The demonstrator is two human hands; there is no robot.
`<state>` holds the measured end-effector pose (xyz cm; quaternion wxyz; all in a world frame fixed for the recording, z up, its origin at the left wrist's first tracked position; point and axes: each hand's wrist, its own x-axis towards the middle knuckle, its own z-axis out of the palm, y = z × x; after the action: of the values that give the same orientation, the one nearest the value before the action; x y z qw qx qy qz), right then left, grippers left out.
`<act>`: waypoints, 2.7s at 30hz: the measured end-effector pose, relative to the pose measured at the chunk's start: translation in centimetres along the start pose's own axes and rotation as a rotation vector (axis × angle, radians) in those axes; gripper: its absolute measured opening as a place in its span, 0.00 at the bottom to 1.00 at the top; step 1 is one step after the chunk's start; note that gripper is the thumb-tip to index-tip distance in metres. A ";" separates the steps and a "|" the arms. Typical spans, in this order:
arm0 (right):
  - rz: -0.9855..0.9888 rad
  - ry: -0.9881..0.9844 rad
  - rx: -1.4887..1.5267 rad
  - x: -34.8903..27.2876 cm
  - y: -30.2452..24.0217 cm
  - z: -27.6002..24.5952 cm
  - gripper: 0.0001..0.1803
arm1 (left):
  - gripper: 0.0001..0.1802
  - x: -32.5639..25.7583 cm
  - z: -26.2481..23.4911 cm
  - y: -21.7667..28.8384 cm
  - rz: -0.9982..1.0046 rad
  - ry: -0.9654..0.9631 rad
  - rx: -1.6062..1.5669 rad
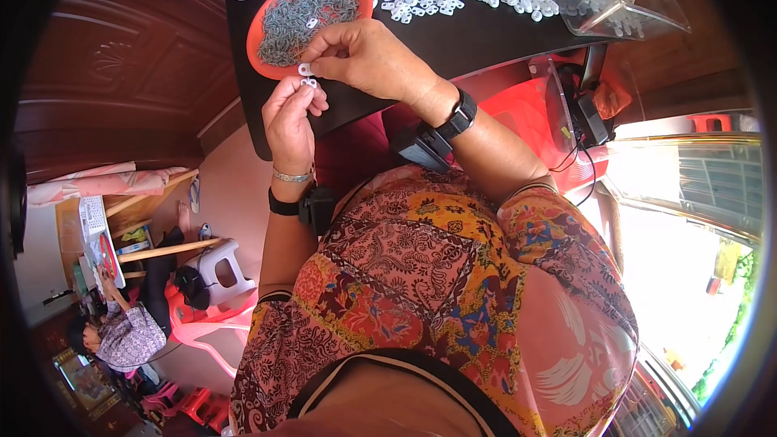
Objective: Manually inserting small metal pins into white plastic housings at a workspace.
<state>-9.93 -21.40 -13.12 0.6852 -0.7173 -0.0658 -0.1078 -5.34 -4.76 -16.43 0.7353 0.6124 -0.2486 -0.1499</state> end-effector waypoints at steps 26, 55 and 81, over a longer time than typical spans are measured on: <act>-0.031 -0.073 -0.062 -0.1 0.8 0.0 0.05 | 0.09 0.0 0.1 0.0 -0.023 0.012 0.054; -0.262 -0.004 -0.372 -2.1 -0.9 0.8 0.16 | 0.12 -1.9 1.9 2.3 -0.154 0.086 -0.146; -0.452 -0.004 -0.433 -3.4 -1.9 1.7 0.12 | 0.16 -3.1 1.6 2.9 0.001 0.075 -0.034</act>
<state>-13.54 -19.40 -12.18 0.4751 -0.8139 -0.2006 -0.2676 -9.06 -3.83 -14.02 0.7544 0.6050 -0.2186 -0.1310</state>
